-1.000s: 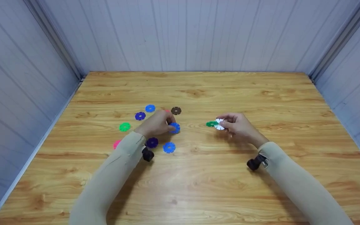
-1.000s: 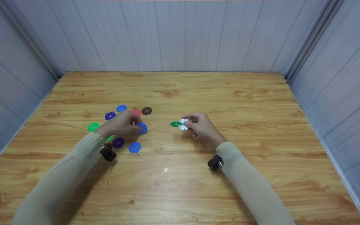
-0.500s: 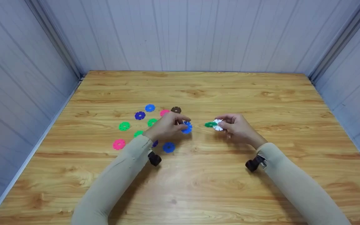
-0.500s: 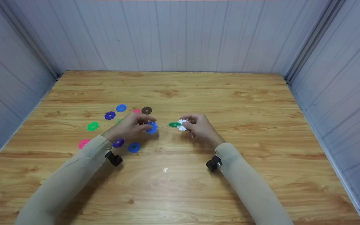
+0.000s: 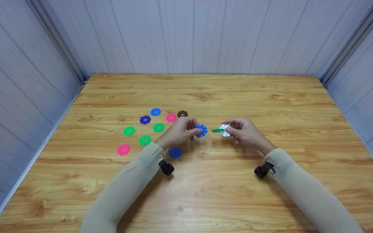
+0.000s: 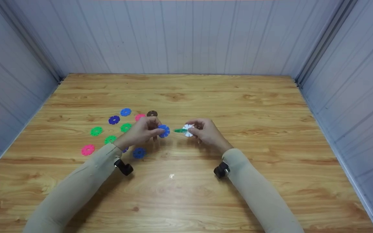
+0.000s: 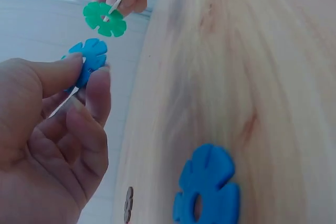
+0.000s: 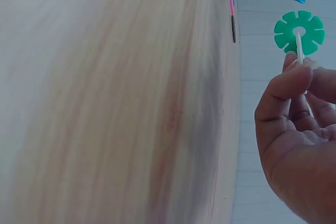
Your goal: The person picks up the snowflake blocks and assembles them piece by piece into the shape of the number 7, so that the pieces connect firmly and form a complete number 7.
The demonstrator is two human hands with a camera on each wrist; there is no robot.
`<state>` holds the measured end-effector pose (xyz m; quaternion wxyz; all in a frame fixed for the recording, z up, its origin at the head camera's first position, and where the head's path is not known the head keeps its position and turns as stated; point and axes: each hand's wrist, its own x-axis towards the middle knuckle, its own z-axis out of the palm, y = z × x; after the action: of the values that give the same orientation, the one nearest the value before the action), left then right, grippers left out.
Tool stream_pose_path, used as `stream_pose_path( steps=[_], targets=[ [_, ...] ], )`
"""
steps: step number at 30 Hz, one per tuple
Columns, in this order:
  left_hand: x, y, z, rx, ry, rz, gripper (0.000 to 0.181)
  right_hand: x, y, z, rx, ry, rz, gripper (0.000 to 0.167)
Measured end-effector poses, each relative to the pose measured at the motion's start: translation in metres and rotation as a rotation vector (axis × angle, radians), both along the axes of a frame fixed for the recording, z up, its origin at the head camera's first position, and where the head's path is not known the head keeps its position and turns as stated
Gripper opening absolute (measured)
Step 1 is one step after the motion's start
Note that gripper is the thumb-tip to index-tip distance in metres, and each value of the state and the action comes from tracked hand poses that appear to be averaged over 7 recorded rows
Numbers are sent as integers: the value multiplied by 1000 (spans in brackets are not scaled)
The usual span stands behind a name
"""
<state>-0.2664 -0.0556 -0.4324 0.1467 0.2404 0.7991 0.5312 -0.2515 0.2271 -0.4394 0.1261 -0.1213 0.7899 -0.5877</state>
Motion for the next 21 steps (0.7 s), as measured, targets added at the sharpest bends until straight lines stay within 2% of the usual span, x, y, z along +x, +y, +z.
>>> stream_pose_path(
  steps=[9,14,21],
  targets=[
    [3,8,-1,8,60,-12,10,3,-2,1,-2,-2,-9,30],
    [3,13,-1,30,32,-9,13,4,-2,1,-32,-30,-10,31],
    [2,19,-3,26,28,39,12,4,-1,1,-46,-37,0,35]
  ],
)
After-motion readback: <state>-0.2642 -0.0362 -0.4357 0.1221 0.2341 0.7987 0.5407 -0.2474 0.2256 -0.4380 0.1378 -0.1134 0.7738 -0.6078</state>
